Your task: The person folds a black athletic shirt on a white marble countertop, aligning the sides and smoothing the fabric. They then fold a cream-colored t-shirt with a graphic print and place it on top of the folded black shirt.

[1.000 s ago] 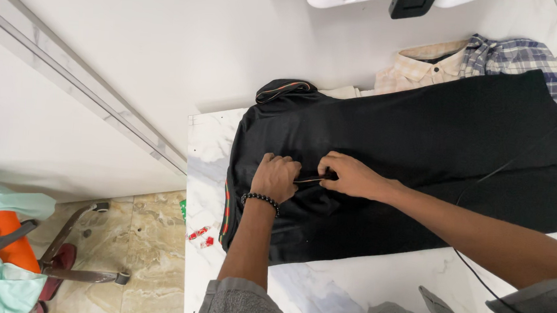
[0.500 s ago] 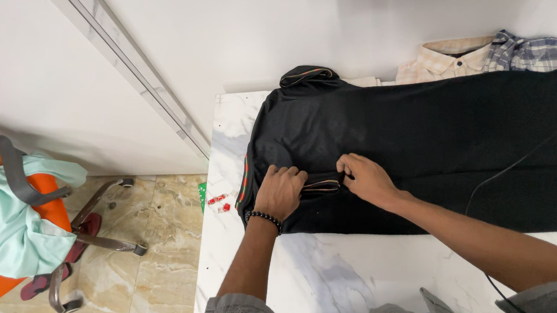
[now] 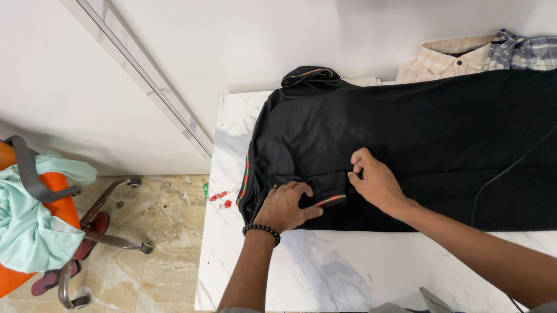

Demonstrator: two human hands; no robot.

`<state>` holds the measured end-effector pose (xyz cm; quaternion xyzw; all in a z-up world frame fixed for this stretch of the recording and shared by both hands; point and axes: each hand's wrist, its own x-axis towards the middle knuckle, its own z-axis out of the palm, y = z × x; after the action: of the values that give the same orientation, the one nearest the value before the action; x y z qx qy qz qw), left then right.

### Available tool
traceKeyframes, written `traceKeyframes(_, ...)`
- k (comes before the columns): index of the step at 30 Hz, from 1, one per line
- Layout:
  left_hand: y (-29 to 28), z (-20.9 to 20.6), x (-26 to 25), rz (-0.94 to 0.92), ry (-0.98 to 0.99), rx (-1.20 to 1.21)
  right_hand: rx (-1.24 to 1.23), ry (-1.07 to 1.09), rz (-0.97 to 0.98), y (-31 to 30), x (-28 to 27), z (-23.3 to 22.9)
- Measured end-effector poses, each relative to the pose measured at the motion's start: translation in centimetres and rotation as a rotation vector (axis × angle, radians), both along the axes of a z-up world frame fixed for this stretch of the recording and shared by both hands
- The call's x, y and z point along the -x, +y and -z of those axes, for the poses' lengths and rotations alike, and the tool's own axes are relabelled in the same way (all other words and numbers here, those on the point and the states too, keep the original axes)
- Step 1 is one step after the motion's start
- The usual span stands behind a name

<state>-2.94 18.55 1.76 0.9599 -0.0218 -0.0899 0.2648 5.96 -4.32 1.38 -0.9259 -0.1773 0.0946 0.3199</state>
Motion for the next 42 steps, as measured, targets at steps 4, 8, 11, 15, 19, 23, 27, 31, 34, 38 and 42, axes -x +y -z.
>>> traceKeyframes(4,-0.3,1.3,0.1,-0.543,-0.281,-0.023,0.044,0.213,0.111,0.2,1.3,0.2)
traceKeyframes(8,0.5,3.4,-0.3,-0.879,-0.119,0.016,0.048,0.277,0.131,0.8,1.0,0.5)
traceKeyframes(11,0.9,4.1,-0.7,-0.860,0.002,0.132,-0.068,0.315,0.095,1.1,0.6,0.7)
traceKeyframes(15,1.6,4.1,-1.6,-0.840,-0.033,0.264,-0.189,0.445,0.132,1.1,0.8,0.7)
traceKeyframes(19,2.7,4.3,-2.4,-0.959,-0.031,0.764,-0.219,0.515,0.129,0.7,1.0,1.0)
traceKeyframes(23,3.1,4.4,-2.6,-1.063,-0.039,0.849,-0.206,0.493,0.119,0.8,1.3,1.2)
traceKeyframes(27,1.8,3.4,-2.4,-0.940,-0.211,0.406,-0.070,0.376,0.047,1.2,1.6,0.3)
traceKeyframes(31,-0.8,2.9,-1.6,-0.623,-0.383,0.045,0.240,0.224,-0.022,0.9,2.4,-0.8)
traceKeyframes(34,-3.2,3.8,-0.7,-0.298,-0.503,-0.100,0.201,-0.156,-0.218,1.1,3.0,0.0)
traceKeyframes(38,-4.1,5.7,0.0,-0.099,-0.449,-0.160,0.224,-0.310,-0.541,1.8,3.6,2.6)
traceKeyframes(42,-3.2,6.8,0.4,-0.089,-0.372,-0.294,0.410,-0.194,-0.579,0.9,3.7,4.4)
